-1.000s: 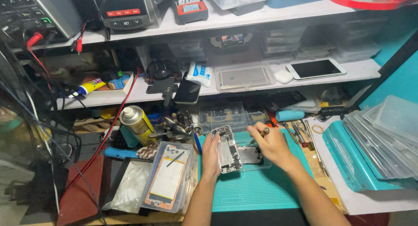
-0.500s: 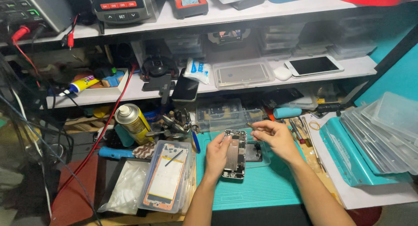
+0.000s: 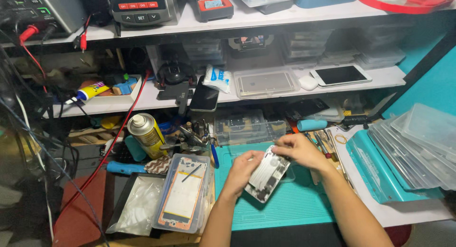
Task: The person disassembles a smartphone at a repair workbench, using a screwdriver to remove screws from the phone chassis and lifting out internal components by hand, working over a teal silicone mat.
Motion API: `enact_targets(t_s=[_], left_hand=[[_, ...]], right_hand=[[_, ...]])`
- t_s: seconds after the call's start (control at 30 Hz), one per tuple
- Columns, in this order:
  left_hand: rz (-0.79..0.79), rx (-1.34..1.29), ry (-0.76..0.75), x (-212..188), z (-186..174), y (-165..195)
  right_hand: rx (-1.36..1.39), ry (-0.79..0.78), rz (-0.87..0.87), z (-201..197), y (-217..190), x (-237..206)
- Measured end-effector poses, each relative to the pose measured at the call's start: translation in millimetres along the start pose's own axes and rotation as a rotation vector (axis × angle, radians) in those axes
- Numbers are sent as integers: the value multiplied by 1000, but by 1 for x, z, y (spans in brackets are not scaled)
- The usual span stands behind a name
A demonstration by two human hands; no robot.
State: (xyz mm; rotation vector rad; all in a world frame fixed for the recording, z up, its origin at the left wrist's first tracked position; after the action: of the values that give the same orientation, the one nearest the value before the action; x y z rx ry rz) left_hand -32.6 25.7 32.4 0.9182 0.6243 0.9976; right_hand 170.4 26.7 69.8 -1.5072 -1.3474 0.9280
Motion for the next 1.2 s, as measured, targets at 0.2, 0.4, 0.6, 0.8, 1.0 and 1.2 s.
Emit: enact_targets(t_s=[0.2,0.4,0.6,0.8,1.0,1.2], left_hand=[[49,-373,-116,-13,15,27],[306,11,12,-10,31,-1],[242,-99,344,2,-1,-21],[280,-209,389,9,-4,-19],[283,-142,279,-1,3,2],[289,-133,271,-7,8,15]], right_hand=[[728,279,234,-20,20,-6],[1030,228,237,30,5,-12],[886,203,211,67,-7,-27],[548,318,97,47,-4,-28],[158,337,-388,16,-32,-44],[-141,428,-558,14,-77,-73]])
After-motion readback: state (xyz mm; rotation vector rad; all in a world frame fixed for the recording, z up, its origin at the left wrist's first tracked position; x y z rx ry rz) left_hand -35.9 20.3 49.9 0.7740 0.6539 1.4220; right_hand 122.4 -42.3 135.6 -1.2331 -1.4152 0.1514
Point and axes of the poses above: each hand's wrist, its own x-axis towards the middle knuckle, its own z-axis out of the palm, y = z × x, the point moved 5 cm from there along x, towards the middle knuckle, and after that the axes turned 14 degrees about y, right-handed, at the moved point
